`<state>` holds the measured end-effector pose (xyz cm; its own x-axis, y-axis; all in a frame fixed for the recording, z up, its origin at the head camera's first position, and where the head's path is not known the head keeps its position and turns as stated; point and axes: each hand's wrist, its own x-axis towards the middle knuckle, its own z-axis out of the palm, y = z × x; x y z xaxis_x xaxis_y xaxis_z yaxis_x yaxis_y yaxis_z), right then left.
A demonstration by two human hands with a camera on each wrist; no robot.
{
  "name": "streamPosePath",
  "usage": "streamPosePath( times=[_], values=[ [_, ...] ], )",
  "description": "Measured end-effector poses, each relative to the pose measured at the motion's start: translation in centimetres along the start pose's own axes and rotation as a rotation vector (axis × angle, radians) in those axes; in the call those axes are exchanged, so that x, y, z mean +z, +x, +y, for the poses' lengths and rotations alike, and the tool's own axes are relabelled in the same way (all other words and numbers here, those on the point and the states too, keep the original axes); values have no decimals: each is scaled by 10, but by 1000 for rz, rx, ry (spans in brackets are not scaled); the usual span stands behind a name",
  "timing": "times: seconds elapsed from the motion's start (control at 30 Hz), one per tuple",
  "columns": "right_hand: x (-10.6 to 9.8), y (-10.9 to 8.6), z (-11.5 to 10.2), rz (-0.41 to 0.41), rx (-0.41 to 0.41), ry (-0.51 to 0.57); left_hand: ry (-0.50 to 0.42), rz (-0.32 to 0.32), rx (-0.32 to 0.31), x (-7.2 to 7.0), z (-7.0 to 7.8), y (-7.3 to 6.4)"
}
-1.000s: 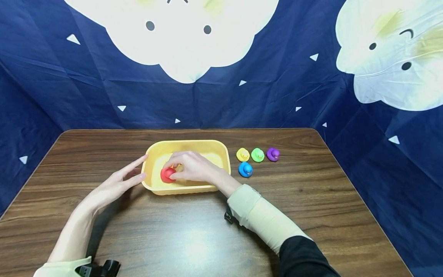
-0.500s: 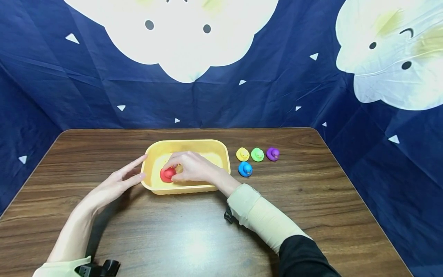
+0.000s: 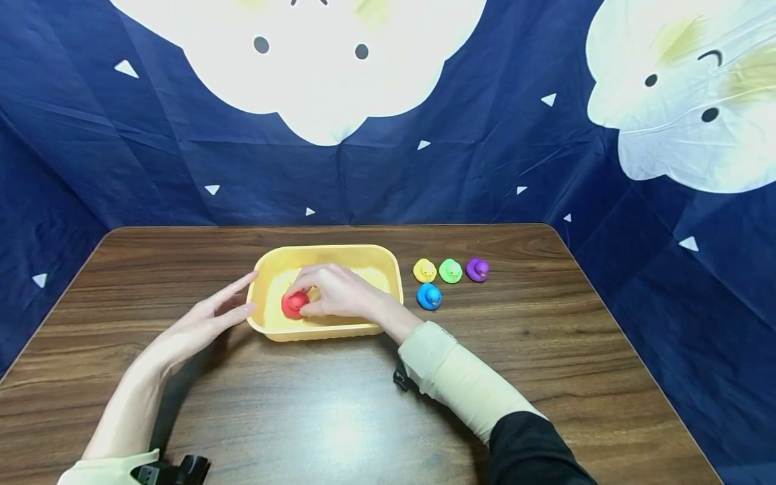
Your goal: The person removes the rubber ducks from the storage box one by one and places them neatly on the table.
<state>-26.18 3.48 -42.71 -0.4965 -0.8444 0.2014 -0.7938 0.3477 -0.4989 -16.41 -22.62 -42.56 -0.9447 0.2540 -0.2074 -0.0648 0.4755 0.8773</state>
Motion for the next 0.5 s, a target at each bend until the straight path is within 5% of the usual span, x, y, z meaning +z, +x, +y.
streamPosePath(
  times=[0.5],
  values=[
    [-8,-4,-2,12,3,-5,12,4,15,0,-1,1]
  ],
)
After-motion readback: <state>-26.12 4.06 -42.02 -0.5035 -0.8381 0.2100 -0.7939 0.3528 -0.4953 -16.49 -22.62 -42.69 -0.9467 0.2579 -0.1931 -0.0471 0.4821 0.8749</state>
